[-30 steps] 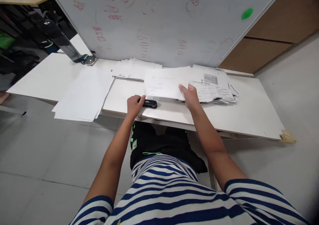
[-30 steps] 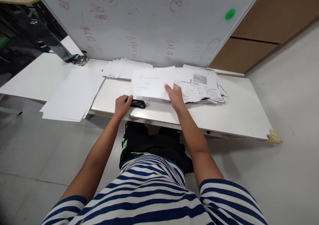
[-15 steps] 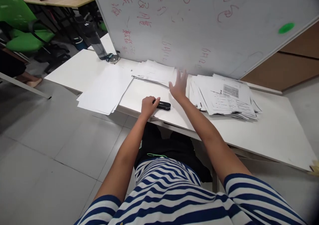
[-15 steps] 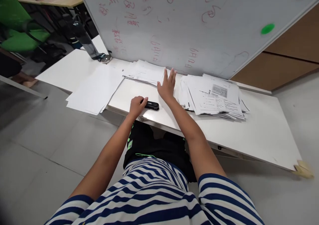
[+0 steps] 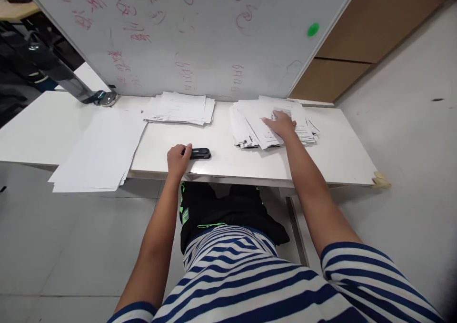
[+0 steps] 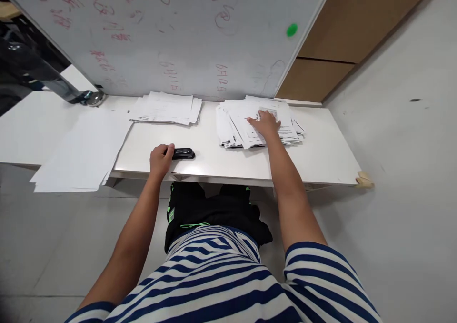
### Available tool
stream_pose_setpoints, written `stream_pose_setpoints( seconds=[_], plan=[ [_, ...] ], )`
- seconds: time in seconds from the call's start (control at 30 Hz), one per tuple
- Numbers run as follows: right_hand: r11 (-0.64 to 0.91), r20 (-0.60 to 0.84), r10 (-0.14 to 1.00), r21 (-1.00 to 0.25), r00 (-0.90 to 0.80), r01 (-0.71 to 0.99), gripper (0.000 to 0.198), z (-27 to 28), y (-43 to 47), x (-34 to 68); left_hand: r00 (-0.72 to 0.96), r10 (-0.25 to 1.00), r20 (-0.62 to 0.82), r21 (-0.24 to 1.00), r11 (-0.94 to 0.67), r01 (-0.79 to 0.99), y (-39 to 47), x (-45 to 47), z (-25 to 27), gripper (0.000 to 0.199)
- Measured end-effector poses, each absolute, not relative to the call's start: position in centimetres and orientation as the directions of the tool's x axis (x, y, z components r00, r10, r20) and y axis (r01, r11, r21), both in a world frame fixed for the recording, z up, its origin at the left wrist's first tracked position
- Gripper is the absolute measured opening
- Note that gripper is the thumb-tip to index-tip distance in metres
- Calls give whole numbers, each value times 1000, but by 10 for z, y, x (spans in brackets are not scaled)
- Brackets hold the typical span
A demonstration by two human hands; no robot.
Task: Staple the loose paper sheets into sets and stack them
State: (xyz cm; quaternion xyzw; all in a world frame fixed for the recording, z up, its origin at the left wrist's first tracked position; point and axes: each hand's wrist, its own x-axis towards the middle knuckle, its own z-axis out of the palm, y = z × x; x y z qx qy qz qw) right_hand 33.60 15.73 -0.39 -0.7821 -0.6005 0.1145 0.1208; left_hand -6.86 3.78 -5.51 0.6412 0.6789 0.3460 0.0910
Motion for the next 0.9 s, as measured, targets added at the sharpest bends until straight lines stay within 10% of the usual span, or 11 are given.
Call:
stream_pose_setpoints(
  seconds=[0.23,0.9],
  plan=[
    [-167,134,972,-179,192,970,49,-6,149,326,-185,937,298,587,-27,809,37,-68,-54,39],
    [54,12,998,53,-55,997,45,12,145,357,-206,940,272,606,-1,796,37,-67,-54,37]
  ],
)
